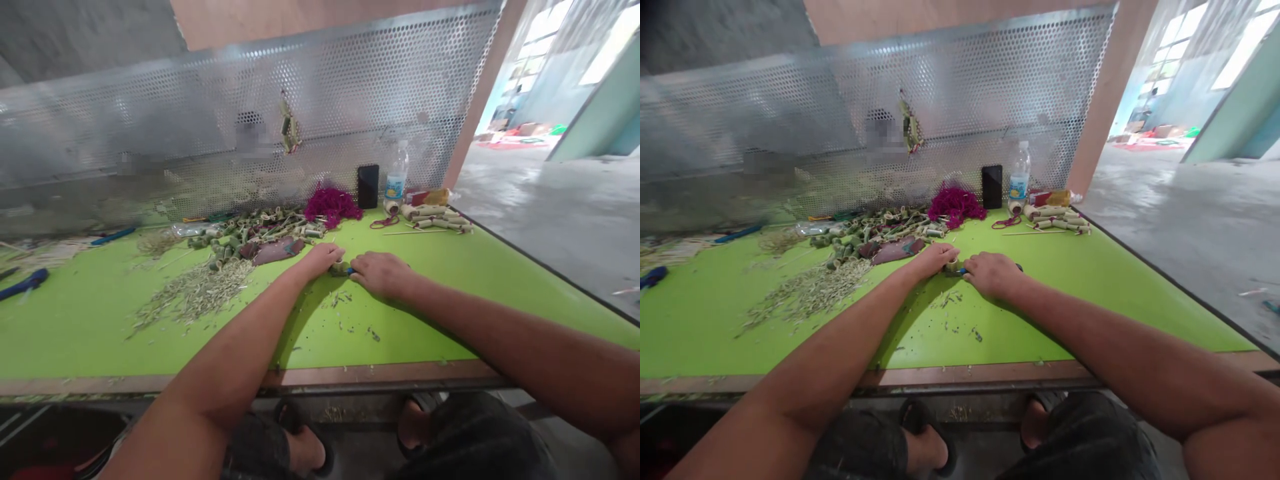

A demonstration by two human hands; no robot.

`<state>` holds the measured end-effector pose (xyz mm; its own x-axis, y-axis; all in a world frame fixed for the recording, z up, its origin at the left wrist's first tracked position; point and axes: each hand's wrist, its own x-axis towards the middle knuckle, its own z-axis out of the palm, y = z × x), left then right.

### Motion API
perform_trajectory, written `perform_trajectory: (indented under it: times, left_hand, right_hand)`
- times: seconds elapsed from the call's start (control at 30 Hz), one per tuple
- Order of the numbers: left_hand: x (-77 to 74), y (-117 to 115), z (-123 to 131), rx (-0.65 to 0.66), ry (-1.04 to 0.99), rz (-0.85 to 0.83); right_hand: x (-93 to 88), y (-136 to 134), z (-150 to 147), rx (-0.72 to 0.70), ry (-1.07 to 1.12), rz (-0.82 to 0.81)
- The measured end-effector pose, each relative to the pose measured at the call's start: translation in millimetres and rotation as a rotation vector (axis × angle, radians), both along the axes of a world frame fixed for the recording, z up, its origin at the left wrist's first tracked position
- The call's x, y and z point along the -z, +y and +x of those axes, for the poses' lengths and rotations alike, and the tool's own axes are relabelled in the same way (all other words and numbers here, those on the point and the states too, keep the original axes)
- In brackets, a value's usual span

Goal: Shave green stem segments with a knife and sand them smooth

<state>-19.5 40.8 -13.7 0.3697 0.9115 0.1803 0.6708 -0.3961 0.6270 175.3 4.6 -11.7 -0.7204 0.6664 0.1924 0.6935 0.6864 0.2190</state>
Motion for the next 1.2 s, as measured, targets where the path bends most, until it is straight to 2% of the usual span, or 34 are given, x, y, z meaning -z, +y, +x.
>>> perform_trajectory:
  times: [0.1, 0.23, 0.43, 0.53, 0.77, 1.03, 1.2]
  left_hand:
    - [-1.2, -3.8, -2.1, 0.037, -0.022, -0.019]
    - [-3.4, -5.7, -3.1, 0.032, -0.019, -0.106]
    - [-4.0, -0.2, 6.2, -0.064, 0.128, 0.089]
    - [-6.1, -0.4, 6.9, -0.087, 0.178, 0.127]
    - [-12.5, -3.7, 0.9, 0.059, 0.156, 0.063]
    - [-11.3, -3.4, 2.2, 0.047, 0.178, 0.086]
    - [-13.2, -6.6, 4.3, 0.038, 0.180, 0.086]
  right_hand:
    - [-2.7, -4.4, 3.5, -0.006, 0.018, 0.015]
    - [-6.6, -9.3, 9.0, 0.074, 0.072, -0.002]
    - [-5.5, -9.2, 8.8, 0.109, 0.109, 0.034]
    - [-4.6, -8.0, 7.9, 0.117, 0.108, 0.029]
    - [-5.3, -8.8, 6.3, 0.084, 0.132, 0.050]
    - [-2.0, -8.9, 3.2, 0.054, 0.084, 0.081]
    - [-3.3, -4.4, 2.6, 0.027, 0.033, 0.033]
